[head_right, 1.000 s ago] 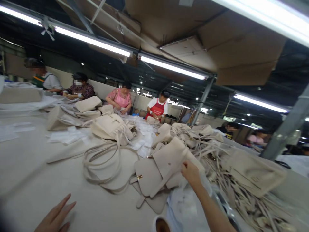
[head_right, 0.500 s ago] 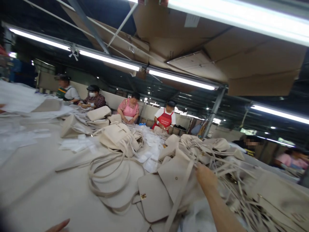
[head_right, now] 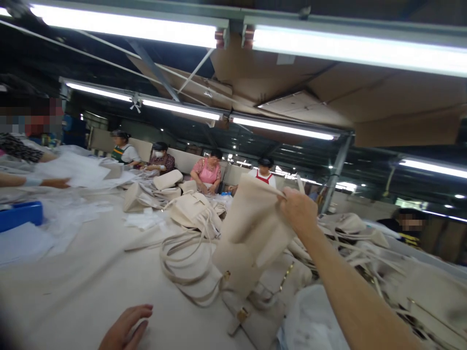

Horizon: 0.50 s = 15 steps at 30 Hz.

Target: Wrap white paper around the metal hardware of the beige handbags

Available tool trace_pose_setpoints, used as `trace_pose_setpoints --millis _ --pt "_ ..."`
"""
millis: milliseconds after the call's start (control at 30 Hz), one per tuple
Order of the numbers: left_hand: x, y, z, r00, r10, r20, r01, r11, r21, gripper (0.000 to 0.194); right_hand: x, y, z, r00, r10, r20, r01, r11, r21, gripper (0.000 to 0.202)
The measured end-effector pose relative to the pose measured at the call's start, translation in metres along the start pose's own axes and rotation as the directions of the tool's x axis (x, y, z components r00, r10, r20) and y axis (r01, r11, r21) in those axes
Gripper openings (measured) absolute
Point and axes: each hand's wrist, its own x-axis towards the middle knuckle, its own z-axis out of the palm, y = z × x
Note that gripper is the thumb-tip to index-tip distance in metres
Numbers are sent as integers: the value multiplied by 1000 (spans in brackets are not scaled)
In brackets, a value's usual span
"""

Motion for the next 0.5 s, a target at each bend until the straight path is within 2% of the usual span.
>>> trace_pose_setpoints --millis 100,167,267,367,500 --pt "3 28 -4 995 -79 61 87 988 -131 25 8 4 -34 998 10 -56 -8 999 47 29" --pt "7 48 -11 978 -165 125 190 956 -223 27 14 8 -55 998 -10 -68 15 996 83 28" --pt "14 78 -24 928 -278 247 360 839 -408 34 17 4 -72 996 -71 -59 79 985 153 23" --pt "16 100 -34 879 -293 377 474 625 -619 37 1 -19 -61 980 -193 54 165 930 328 17" --pt "7 107 -35 857 -261 444 513 364 -777 43 -43 -71 -12 905 -373 202 235 837 494 16"
